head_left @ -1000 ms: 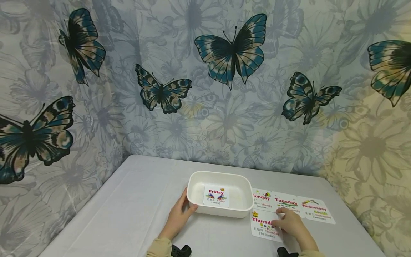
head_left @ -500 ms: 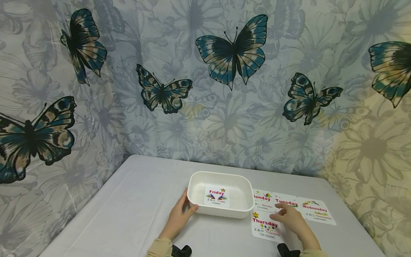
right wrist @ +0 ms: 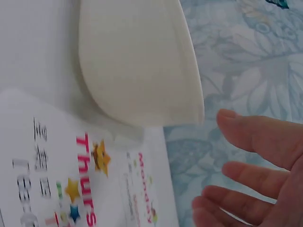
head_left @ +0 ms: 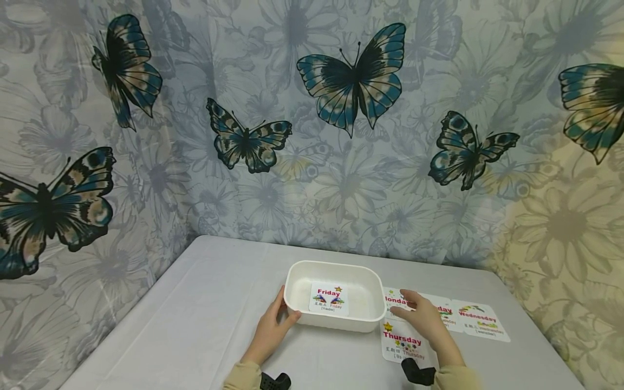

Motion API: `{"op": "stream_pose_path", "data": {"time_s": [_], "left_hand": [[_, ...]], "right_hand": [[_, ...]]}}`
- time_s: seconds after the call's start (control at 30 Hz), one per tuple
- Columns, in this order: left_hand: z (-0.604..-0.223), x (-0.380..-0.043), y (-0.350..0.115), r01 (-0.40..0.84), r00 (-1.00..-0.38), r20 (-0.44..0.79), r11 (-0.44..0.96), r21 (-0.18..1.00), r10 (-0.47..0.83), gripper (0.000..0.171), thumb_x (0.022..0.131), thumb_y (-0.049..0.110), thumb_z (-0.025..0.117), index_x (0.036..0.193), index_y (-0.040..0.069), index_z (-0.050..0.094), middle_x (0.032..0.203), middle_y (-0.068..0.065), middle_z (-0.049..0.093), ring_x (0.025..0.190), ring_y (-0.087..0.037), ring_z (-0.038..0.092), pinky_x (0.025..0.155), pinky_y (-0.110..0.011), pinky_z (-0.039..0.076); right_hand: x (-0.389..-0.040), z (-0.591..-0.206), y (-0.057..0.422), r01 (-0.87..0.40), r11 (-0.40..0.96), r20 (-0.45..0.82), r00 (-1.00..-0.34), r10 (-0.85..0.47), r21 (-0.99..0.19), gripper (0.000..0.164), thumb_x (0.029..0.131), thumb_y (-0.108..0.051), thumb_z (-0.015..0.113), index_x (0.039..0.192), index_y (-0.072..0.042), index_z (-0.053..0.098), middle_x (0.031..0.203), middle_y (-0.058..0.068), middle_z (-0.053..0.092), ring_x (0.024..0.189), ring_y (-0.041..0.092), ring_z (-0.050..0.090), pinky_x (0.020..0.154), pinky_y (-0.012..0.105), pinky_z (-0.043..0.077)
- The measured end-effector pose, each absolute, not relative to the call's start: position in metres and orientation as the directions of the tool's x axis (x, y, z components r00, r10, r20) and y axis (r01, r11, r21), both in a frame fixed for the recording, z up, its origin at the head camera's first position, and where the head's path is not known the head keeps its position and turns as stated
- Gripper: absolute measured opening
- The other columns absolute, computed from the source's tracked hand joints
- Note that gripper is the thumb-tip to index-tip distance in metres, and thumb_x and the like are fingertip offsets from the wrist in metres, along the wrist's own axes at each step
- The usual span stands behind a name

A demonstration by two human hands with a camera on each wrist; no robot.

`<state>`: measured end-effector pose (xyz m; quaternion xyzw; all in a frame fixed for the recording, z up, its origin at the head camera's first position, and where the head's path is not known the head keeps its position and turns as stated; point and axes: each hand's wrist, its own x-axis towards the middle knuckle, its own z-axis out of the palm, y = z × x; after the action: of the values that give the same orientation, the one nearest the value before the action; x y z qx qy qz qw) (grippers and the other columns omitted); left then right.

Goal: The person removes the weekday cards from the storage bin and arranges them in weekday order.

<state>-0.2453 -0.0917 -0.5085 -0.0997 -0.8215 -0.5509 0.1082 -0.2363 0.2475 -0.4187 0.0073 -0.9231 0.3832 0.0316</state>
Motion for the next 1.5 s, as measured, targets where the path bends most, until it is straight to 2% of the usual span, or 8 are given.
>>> {"op": "stream_pose_path", "data": {"time_s": [0.3,0.57,0.83,1.07,1.5], "left_hand": [[-0.509,-0.245,-0.092,0.291,-0.954,0.298,0.383,0.877,0.043,0.08,0.086,0.042,0.064,0.149,0.018,0.02,0.135,-0.01,0.045,0.124,-0.027,0.041,0.102,-0.053,0.029],[-0.509,-0.245,-0.092,0.291,-0.954,0.296,0.375,0.88,0.046,0.081,0.086,0.041,0.064,0.149,0.015,0.02,0.135,-0.01,0.045,0.124,-0.026,0.041,0.102,-0.053,0.028],[-0.51,-0.246,-0.093,0.301,-0.952,0.302,0.371,0.879,0.055,0.081,0.087,0.041,0.063,0.149,0.014,0.019,0.139,-0.01,0.041,0.125,-0.027,0.039,0.102,-0.052,0.029],[-0.508,-0.245,-0.093,0.304,-0.95,0.307,0.357,0.883,0.049,0.082,0.086,0.04,0.064,0.149,0.011,0.02,0.142,-0.01,0.037,0.124,-0.026,0.041,0.103,-0.049,0.03],[-0.508,-0.245,-0.093,0.31,-0.948,0.315,0.37,0.876,0.048,0.083,0.086,0.042,0.065,0.148,0.01,0.021,0.135,-0.009,0.046,0.124,-0.026,0.042,0.103,-0.049,0.03]], "right_hand": [[-0.245,-0.417,0.219,-0.073,0.617,0.113,-0.993,0.025,-0.784,0.076,0.078,-0.038,0.074,0.134,0.004,0.043,0.132,0.031,0.042,0.119,0.046,0.041,0.094,0.052,0.039],[-0.255,-0.42,0.197,-0.13,0.561,0.142,-0.99,-0.022,-0.818,0.074,0.076,-0.033,0.077,0.134,0.001,0.045,0.132,0.027,0.044,0.122,0.04,0.04,0.1,0.045,0.036],[-0.26,-0.42,0.179,-0.147,0.576,0.145,-0.988,-0.049,-0.804,0.074,0.072,-0.026,0.081,0.132,0.003,0.048,0.127,0.029,0.048,0.117,0.043,0.044,0.096,0.048,0.039],[-0.271,-0.423,0.167,-0.153,0.587,0.1,-0.987,-0.122,-0.795,0.073,0.071,-0.018,0.082,0.131,0.004,0.047,0.128,0.027,0.048,0.117,0.043,0.044,0.095,0.052,0.038],[-0.29,-0.437,0.156,-0.116,0.518,0.042,-0.988,-0.151,-0.848,0.075,0.067,-0.012,0.083,0.129,0.01,0.047,0.128,0.026,0.048,0.117,0.041,0.045,0.096,0.048,0.038]]}}
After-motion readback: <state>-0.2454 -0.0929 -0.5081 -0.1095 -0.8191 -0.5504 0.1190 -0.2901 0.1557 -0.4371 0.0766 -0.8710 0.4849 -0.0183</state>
